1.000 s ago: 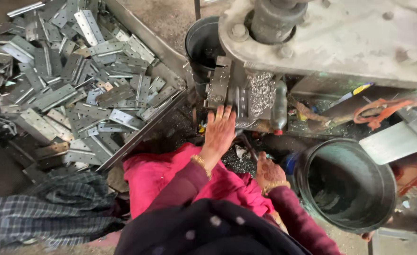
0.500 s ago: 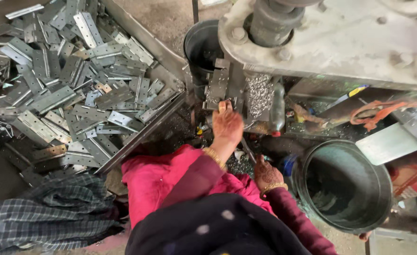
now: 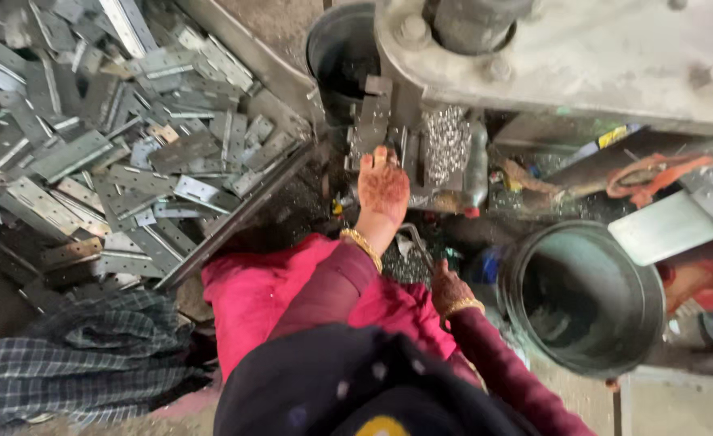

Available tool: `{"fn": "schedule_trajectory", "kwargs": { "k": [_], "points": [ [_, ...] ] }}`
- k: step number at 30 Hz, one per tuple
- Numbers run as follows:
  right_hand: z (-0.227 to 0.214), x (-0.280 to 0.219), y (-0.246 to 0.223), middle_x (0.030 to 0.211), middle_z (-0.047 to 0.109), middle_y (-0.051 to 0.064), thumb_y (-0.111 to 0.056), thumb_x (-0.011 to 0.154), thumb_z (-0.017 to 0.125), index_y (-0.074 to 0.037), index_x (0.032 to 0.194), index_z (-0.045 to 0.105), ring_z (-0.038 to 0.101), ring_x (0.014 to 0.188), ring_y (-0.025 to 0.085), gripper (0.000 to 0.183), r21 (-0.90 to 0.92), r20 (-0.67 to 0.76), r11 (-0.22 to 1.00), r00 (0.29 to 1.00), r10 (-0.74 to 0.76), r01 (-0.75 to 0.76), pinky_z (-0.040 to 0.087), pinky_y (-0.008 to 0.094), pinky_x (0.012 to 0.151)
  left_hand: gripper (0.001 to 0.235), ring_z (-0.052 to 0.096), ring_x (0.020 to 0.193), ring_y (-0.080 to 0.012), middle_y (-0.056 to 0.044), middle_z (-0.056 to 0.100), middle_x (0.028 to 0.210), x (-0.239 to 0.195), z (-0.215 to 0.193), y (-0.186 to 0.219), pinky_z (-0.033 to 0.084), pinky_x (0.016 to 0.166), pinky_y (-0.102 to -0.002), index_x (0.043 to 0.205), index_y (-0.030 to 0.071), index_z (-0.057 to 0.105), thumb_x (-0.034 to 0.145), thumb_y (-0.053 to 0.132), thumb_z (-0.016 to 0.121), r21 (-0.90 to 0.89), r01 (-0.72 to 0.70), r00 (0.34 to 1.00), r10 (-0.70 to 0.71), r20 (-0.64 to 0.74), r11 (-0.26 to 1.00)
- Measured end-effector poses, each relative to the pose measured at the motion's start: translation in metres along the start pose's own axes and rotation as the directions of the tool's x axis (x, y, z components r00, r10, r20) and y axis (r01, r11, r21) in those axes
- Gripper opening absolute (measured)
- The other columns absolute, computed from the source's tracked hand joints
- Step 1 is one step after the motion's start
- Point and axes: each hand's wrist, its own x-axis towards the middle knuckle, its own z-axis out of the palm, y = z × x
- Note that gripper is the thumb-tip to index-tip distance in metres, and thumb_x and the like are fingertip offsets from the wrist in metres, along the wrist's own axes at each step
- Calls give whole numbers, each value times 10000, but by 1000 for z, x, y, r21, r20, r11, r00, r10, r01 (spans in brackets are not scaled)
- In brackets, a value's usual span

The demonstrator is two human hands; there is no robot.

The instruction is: The person uses a metal fabrication machine to press or form small metal brackets, picking them from a bin and placing them into the machine one at a time.

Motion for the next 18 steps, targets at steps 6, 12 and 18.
{"fn": "schedule_trajectory", "kwargs": {
  "k": [6, 12, 18],
  "points": [
    [-2, 7, -17, 1161, 677, 314, -152, 989, 421, -25, 1342, 414, 691, 1069, 464, 375, -63, 129, 994, 987, 91, -84, 573, 523, 889, 244, 536, 1176, -283, -109, 650, 1204, 15, 40, 4, 395, 982, -406, 1076, 145, 749, 1066, 185, 508, 102, 134, 981, -118, -154, 986],
    [-6, 22, -4, 1188, 651, 266, -206, 983, 456, -79, 1333, 376, 691, 1065, 444, 381, -140, 61, 988, 996, -62, 70, 580, 532, 861, 240, 522, 1232, -262, -86, 639, 1274, 19, 6, -8, 387, 1020, -408, 1054, 149, 762, 955, 165, 544, -143, 78, 997, -77, 14, 987],
    [23, 20, -5, 1169, 647, 291, -214, 1008, 439, -100, 1381, 339, 675, 1064, 489, 403, -18, 170, 992, 977, 127, -125, 551, 578, 883, 233, 505, 1252, -256, -72, 661, 1230, 25, 3, -1, 373, 1005, -416, 996, 148, 780, 877, 180, 582, -114, 83, 982, -101, -161, 990]
  ]
}}
